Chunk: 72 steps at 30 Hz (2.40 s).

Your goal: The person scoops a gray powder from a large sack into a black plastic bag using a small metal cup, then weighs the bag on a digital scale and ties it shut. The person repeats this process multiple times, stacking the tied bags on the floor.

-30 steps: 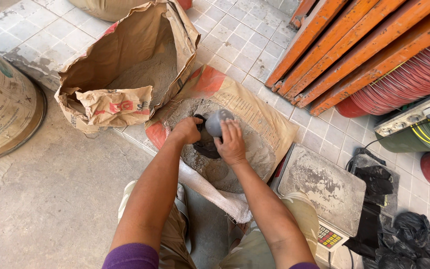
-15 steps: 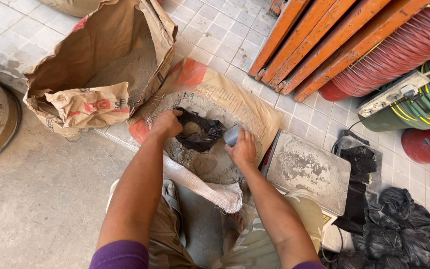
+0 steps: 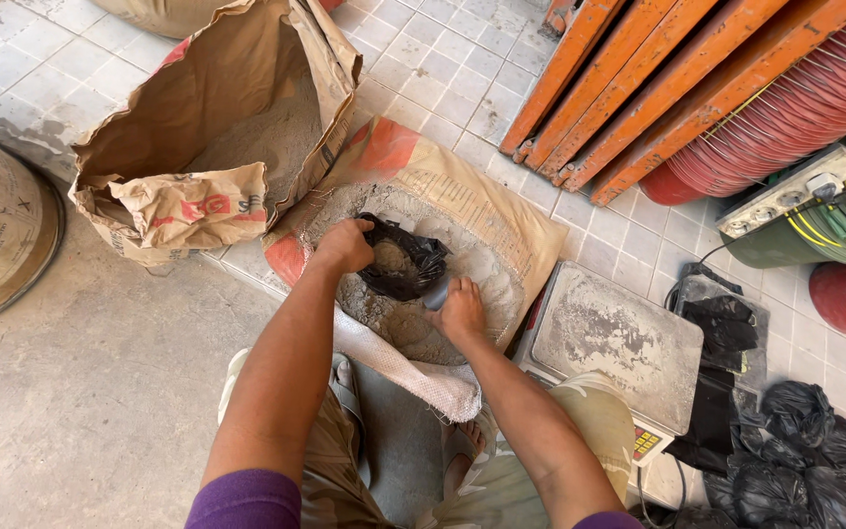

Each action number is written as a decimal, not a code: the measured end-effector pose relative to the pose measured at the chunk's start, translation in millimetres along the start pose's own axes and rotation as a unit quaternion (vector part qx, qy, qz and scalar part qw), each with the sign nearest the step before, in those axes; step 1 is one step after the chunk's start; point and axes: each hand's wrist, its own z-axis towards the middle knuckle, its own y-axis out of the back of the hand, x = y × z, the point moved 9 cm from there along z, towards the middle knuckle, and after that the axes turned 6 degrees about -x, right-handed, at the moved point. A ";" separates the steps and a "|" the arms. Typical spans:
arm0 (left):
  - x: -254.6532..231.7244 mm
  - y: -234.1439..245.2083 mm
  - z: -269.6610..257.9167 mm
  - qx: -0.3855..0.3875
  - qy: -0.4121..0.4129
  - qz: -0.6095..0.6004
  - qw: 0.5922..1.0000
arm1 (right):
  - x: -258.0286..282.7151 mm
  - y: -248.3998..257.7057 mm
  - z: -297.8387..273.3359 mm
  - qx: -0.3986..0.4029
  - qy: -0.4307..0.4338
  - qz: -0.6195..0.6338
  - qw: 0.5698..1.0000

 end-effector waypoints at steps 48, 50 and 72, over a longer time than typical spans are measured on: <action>-32.1 -25.9 -33.4 0.090 -0.092 0.130 0.983 | -44.5 22.1 17.1 0.202 -0.327 0.533 0.754; -26.9 -30.6 -26.7 0.090 -0.092 0.123 0.984 | -40.1 29.6 24.7 0.193 -0.320 0.533 0.759; -18.0 7.0 -30.8 0.060 -0.026 -0.062 0.996 | 132.7 65.6 16.3 -0.296 0.303 0.012 0.906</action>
